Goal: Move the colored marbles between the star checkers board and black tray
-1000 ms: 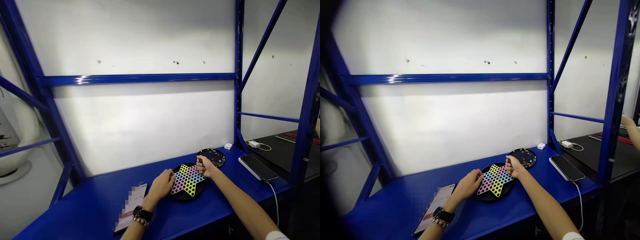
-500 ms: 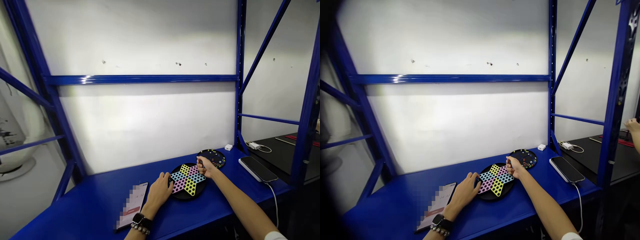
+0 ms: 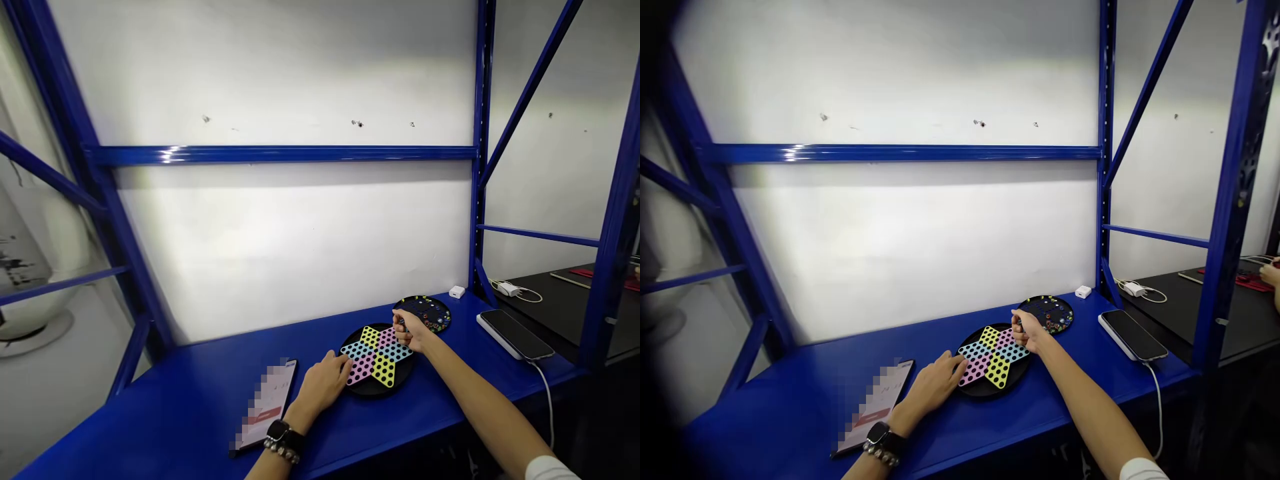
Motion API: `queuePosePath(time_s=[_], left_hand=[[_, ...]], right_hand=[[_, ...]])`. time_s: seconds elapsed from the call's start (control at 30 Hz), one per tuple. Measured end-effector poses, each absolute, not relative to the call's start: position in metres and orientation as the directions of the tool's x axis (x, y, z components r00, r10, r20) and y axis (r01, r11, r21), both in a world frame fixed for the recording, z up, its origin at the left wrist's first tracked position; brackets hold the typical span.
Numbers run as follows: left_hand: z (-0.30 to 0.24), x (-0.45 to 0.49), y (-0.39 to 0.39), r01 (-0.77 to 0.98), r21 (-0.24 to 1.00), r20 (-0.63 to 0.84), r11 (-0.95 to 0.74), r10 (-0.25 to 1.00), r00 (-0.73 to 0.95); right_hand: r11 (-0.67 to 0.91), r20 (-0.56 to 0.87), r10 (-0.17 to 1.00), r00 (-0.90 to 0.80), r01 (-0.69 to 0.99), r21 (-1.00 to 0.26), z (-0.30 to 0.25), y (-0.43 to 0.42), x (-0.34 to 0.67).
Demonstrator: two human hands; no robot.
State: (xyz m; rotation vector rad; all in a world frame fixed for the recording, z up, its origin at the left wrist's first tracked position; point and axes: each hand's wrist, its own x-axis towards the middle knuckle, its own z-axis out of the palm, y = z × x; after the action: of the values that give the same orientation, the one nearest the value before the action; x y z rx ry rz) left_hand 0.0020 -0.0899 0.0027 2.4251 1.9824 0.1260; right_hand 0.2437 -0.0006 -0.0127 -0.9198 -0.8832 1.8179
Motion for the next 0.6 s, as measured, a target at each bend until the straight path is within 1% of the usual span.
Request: queuePosePath(time_s=[0.1, 0.27, 0.43, 0.53, 0.6], left_hand=[[-0.0003, 0.0006, -0.0888, 0.974, 0.033, 0.056, -0.222, 0.974, 0.22], [-0.0024, -0.0026, -0.0873, 0.968, 0.066, 0.093, -0.241, 0.968, 0.235], [0.0014, -0.0012, -0.0894, 0.97, 0.052, 0.147, -0.239, 0.962, 0.23], [0.0024, 0.0001, -0.0896, 0.962, 0.048, 0.176, -0.27, 0.95, 0.258], [0.0019, 0.0005, -0.089, 0.952, 0.067, 0.175, -0.297, 0.943, 0.282]], right_hand=[[-0.348, -0.224, 0.916, -0.332, -0.381, -0.857, -0.0126, -0.0011, 0.2439], [-0.343, -0.223, 0.917, -0.33, -0.37, -0.864, -0.0134, -0.0004, 0.2437], [-0.343, -0.22, 0.914, -0.341, -0.359, -0.868, -0.0147, 0.001, 0.2436], [-0.348, -0.224, 0.912, -0.345, -0.354, -0.868, -0.0147, 0.0009, 0.2429], [-0.347, -0.227, 0.912, -0.342, -0.347, -0.871, -0.0147, 0.0006, 0.2421]])
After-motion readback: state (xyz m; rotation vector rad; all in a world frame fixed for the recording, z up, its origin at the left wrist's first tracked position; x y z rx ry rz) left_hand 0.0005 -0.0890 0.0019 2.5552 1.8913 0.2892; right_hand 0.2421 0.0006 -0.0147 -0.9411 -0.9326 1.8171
